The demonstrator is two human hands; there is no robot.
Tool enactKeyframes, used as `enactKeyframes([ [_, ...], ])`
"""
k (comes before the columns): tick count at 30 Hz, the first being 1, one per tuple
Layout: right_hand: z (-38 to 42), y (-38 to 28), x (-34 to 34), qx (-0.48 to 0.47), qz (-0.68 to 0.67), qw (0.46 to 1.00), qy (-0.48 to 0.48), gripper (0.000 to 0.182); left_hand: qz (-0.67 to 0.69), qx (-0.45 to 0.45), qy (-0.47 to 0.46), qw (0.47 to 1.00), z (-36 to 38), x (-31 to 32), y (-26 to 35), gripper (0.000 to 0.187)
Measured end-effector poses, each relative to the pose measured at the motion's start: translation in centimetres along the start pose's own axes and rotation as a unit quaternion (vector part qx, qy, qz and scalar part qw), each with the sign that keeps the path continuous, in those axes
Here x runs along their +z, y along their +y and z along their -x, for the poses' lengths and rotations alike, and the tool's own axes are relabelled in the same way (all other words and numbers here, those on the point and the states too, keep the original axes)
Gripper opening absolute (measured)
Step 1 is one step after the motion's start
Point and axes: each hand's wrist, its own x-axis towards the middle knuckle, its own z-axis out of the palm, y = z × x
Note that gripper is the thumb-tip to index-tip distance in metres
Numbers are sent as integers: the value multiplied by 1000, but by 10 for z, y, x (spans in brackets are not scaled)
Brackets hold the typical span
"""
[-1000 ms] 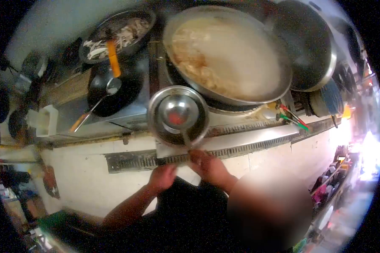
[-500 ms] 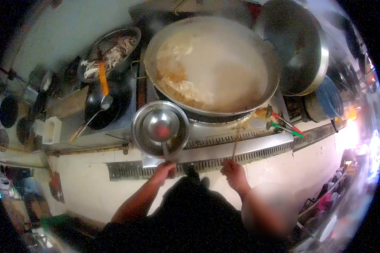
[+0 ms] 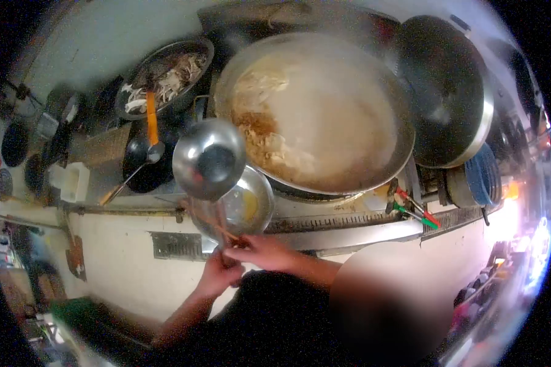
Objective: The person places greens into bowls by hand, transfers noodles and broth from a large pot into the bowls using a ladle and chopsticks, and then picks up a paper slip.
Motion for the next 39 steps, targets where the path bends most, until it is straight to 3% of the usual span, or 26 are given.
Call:
enactKeyframes([
  [2,-1,-32,-16,18,-5,999,-47,40,-80,-12,-63,995,-3,20,26,44],
  [3,1,-31,-19,0,-49,999,18,34,-75,-8,-57,996,3,27,37,44],
  [4,6,-33,-30,-1,-44,999,12,34,-242,55,-42,968,9,33,47,36],
  [5,16,-57,-50,52,-166,984,47,28,-402,113,-23,908,12,36,51,30],
  [6,21,-70,-71,105,-284,949,83,23,-397,113,-16,911,10,35,39,30],
  [8,7,-32,-117,154,-298,935,113,25,-275,89,108,951,5,31,-4,36],
  [9,1,-24,-145,166,-232,950,130,23,-299,62,170,937,7,30,-12,34],
  [10,-6,-18,-174,175,-165,960,146,21,-294,60,176,938,9,26,-32,34],
  [12,-20,9,-219,79,-68,972,211,19,-390,14,259,883,12,9,-99,33],
  [14,-28,12,-249,68,1,978,197,19,-375,-7,300,877,16,-7,-187,33],
  [15,-33,12,-257,56,66,979,187,19,-389,-58,303,868,22,-6,-215,33],
  [18,-45,16,-265,68,86,982,155,18,-387,-236,292,842,40,-4,-284,34],
  [22,-61,23,-261,87,58,985,139,18,-300,-263,307,864,83,6,-382,37],
  [24,-69,28,-262,125,18,983,132,17,-138,-255,320,902,92,-9,-460,37],
  [25,-71,29,-261,125,19,983,130,17,-169,-257,351,884,91,-10,-474,37],
  [26,-73,30,-260,125,-22,983,129,16,-167,-258,352,884,91,-9,-467,37],
  [28,-76,31,-259,125,-61,982,127,15,-367,-201,292,860,88,-9,-437,37],
  [29,-77,31,-259,136,-87,979,123,15,-366,-201,293,860,82,-10,-433,37],
  [31,-80,29,-258,147,-112,976,117,15,-76,-203,381,899,72,-13,-424,34],
  [34,-87,22,-253,172,-188,960,119,15,-135,-264,356,886,53,3,-342,32],
  [35,-89,20,-252,184,-198,953,137,15,-274,-54,314,907,54,-19,-422,31],
  [36,-90,18,-251,196,-208,945,156,15,-274,-54,314,908,50,-13,-396,31],
  [38,-94,19,-253,191,-207,947,157,15,-97,-250,368,890,40,-1,-347,28],
  [39,-96,20,-254,186,-207,947,158,15,-97,-249,368,891,40,-2,-351,28],
])
